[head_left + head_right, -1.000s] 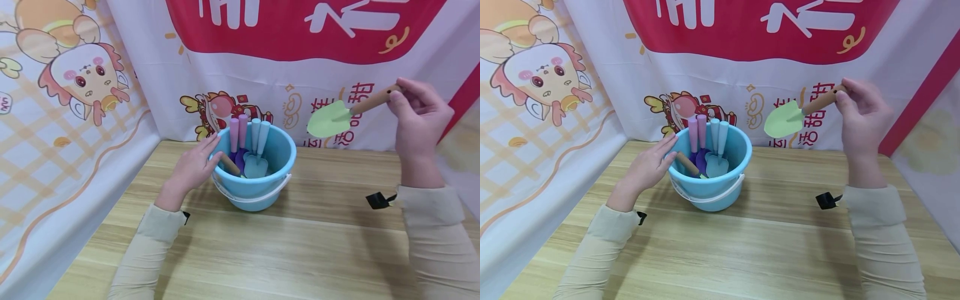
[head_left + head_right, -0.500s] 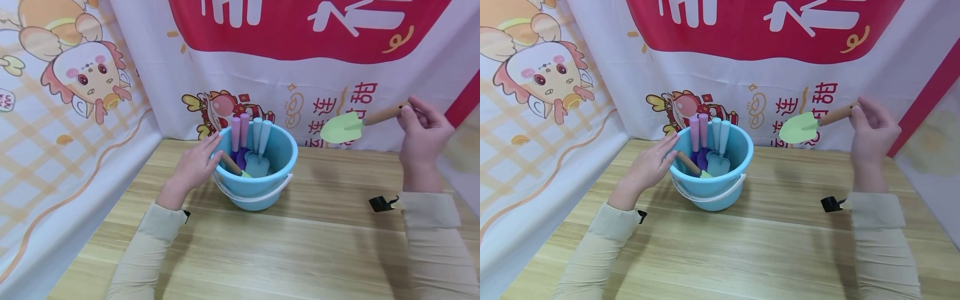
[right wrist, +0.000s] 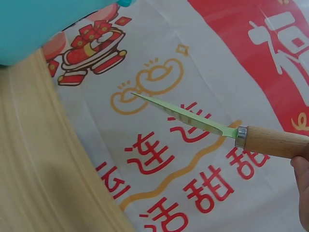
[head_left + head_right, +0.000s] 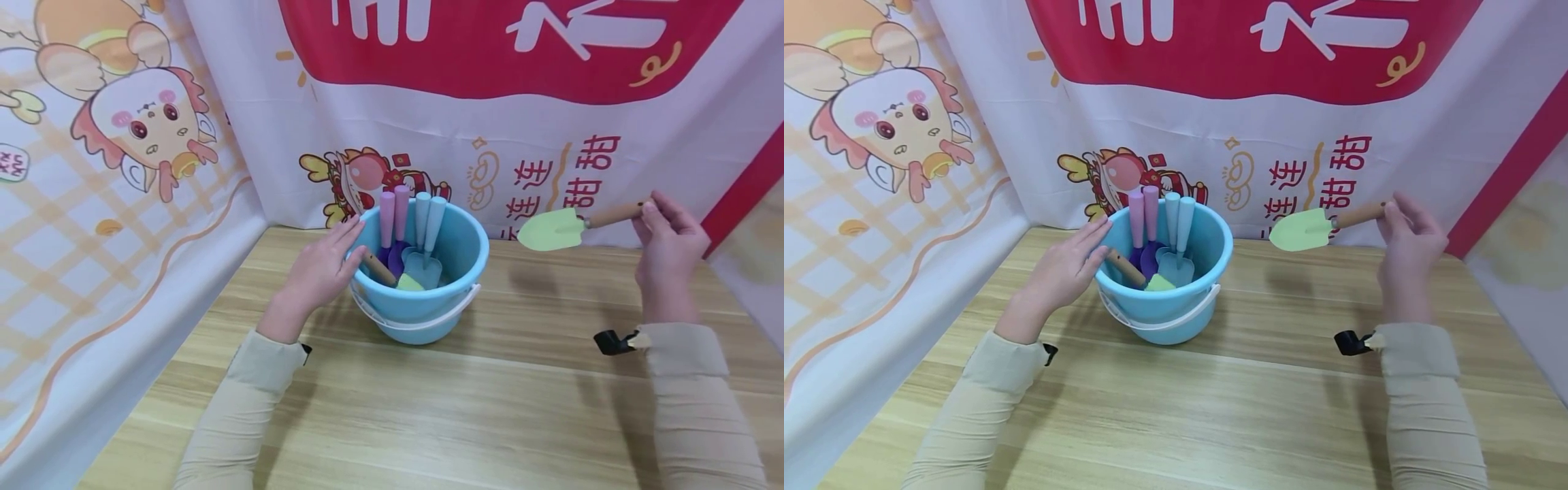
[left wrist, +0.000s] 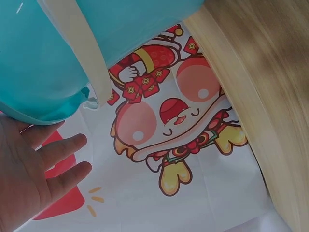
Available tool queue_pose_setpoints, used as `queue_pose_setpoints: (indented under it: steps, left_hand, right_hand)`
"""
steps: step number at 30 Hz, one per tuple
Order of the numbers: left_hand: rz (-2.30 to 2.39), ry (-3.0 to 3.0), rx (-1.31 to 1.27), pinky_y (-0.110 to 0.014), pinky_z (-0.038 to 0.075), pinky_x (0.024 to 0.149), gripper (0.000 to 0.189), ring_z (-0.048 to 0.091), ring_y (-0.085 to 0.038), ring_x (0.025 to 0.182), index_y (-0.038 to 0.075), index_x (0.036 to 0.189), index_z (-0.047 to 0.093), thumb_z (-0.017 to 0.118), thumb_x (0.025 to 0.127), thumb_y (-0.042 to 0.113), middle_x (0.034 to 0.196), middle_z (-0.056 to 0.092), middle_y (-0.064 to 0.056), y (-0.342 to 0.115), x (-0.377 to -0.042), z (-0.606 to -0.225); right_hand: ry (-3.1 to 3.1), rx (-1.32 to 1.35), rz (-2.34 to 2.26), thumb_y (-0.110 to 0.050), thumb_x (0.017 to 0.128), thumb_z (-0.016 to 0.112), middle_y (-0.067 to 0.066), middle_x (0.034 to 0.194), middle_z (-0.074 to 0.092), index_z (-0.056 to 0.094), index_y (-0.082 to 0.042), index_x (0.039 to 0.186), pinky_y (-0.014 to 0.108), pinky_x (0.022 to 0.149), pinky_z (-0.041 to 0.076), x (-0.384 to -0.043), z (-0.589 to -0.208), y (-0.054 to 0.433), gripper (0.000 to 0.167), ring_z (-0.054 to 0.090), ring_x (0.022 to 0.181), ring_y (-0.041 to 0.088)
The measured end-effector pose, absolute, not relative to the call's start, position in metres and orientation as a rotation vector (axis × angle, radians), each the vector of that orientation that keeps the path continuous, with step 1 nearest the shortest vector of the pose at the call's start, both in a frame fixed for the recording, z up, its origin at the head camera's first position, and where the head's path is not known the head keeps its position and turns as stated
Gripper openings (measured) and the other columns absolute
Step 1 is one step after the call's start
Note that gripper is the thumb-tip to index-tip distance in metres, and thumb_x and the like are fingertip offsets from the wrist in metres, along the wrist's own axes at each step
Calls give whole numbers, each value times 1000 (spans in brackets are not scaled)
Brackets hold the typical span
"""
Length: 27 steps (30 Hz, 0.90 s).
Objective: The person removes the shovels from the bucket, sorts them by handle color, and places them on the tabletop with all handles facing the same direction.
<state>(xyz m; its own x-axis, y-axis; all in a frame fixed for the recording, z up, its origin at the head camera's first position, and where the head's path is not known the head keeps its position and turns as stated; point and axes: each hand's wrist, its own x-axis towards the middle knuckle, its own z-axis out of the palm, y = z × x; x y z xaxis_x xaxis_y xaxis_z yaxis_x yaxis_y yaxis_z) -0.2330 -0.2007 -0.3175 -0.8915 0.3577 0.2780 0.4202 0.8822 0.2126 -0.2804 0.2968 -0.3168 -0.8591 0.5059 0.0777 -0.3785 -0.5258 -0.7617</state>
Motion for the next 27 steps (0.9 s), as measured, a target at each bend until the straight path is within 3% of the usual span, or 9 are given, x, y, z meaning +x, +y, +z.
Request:
queue_pose_setpoints:
  steps: [6, 16, 22, 27]
  left_hand:
    - [-405, -2814, -587, -57, 30, 118, 62, 22, -35, 153, 11, 163, 29, 30, 111, 45, 168, 25, -9, -200, -232, -317]
    - [-406, -2817, -587, -58, 30, 118, 62, 23, -35, 153, 11, 163, 29, 31, 111, 45, 168, 25, -9, -199, -230, -317]
    - [-410, -2810, -597, -57, 30, 118, 62, 23, -34, 153, 11, 163, 29, 30, 111, 45, 168, 25, -9, -198, -231, -318]
    - [-409, -2817, -582, -58, 30, 118, 62, 23, -35, 153, 12, 163, 29, 30, 111, 45, 168, 25, -8, -199, -231, -318]
  right_hand:
    - [-1081, -263, 2406, -5, 87, 80, 7, 124, 60, 73, -2, 122, 22, 85, 57, -285, -327, 301, 36, 64, 114, 16]
    - [-839, -391, 2534, 11, 92, 69, 9, 110, 65, 76, 3, 109, 25, 83, 57, -293, -349, 304, 21, 73, 95, 16]
    - [-825, -461, 2561, 10, 92, 69, 5, 117, 64, 75, 0, 114, 23, 86, 56, -293, -360, 309, 25, 70, 105, 16]
    - [-743, -529, 2673, 11, 94, 66, 4, 115, 66, 73, -3, 121, 23, 96, 51, -294, -371, 313, 32, 64, 112, 13]
